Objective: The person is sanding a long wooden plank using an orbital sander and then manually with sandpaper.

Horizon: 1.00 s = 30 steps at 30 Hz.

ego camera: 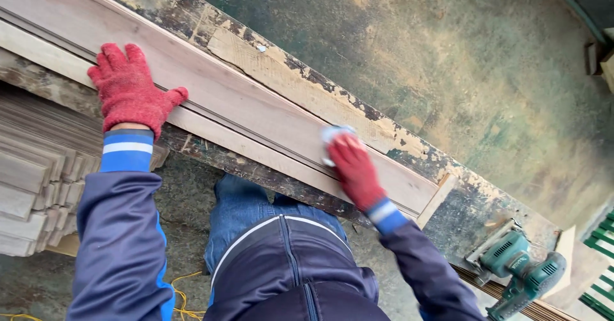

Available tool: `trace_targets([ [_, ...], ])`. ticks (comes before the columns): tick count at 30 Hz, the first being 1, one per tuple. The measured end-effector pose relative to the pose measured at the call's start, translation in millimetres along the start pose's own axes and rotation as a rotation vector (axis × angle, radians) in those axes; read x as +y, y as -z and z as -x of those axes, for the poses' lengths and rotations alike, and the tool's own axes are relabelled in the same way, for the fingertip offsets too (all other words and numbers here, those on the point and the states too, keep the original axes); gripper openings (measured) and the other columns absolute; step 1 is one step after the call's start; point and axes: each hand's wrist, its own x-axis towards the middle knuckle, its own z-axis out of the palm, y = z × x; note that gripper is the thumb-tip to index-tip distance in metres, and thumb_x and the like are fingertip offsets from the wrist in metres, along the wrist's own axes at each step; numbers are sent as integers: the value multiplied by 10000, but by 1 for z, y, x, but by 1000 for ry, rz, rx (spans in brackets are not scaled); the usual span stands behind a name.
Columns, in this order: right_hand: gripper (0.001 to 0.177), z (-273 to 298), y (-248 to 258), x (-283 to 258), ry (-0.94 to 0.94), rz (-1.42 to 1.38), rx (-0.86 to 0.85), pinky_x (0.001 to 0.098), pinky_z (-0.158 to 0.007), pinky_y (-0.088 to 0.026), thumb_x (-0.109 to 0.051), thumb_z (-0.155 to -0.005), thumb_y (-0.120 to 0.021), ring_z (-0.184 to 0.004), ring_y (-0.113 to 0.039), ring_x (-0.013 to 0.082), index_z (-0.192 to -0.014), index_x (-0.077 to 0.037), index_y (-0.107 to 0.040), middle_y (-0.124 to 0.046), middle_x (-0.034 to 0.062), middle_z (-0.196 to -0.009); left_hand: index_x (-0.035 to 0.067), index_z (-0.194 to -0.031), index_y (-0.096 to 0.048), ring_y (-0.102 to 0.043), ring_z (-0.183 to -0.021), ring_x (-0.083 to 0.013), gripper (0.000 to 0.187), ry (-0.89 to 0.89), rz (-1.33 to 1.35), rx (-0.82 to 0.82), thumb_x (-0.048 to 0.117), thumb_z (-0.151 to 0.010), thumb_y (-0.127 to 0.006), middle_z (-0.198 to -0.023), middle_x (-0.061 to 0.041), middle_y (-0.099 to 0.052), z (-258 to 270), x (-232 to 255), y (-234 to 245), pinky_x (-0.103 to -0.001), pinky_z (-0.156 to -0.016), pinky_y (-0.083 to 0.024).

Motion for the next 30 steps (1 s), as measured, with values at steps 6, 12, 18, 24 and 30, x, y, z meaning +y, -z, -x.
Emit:
trace_targets([
  [6,506,64,3,6,-334,-65,4,545,-1206,-363,-128,-861,-684,-1392,-493,399,-1347,-19,-593,-575,163,-1438,-153,-1529,-446,-331,-1372,-592,1229,25,-43,-32,660,-689,-824,-1497,-453,-357,-9,0,-3,-674,-1089,-259],
  [12,520,-82,-32,-36,-160,-81,193,528,-1179,-407,-242,-949,-697,-1369,-501,402,-1389,-4,-560,-560,178,-1412,-137,-1392,-566,-478,-1187,-527,1165,-7,-173,-17,732,-665,-837,-1325,-373,-496,-12,1,4,-603,-945,-390],
  [18,668,-32,-40,-19,-81,52,195,496,-1252,-351,-235,-913,-722,-1467,-425,329,-1517,-96,-473,-481,127,-1553,-108,-1275,-570,-491,-1110,-472,1007,-40,-115,8,687,-728,-861,-1257,-312,-487,-4,4,10,-587,-903,-434],
  [24,458,140,-19,17,-660,117,203,478,-1132,-471,-205,-1016,-591,-1344,-552,391,-1437,-30,-549,-571,198,-1458,-135,-1434,-510,-400,-1257,-508,1153,-53,-103,73,725,-717,-787,-1384,-365,-437,1,-1,2,-626,-959,-351],
  [30,301,29,-29,-61,-554,20,405,476,-1018,-553,-124,-992,-590,-1144,-653,360,-1281,-43,-586,-651,189,-1270,-97,-1439,-472,-397,-1277,-512,1155,-10,-55,20,694,-672,-816,-1409,-361,-414,4,9,22,-650,-996,-319],
])
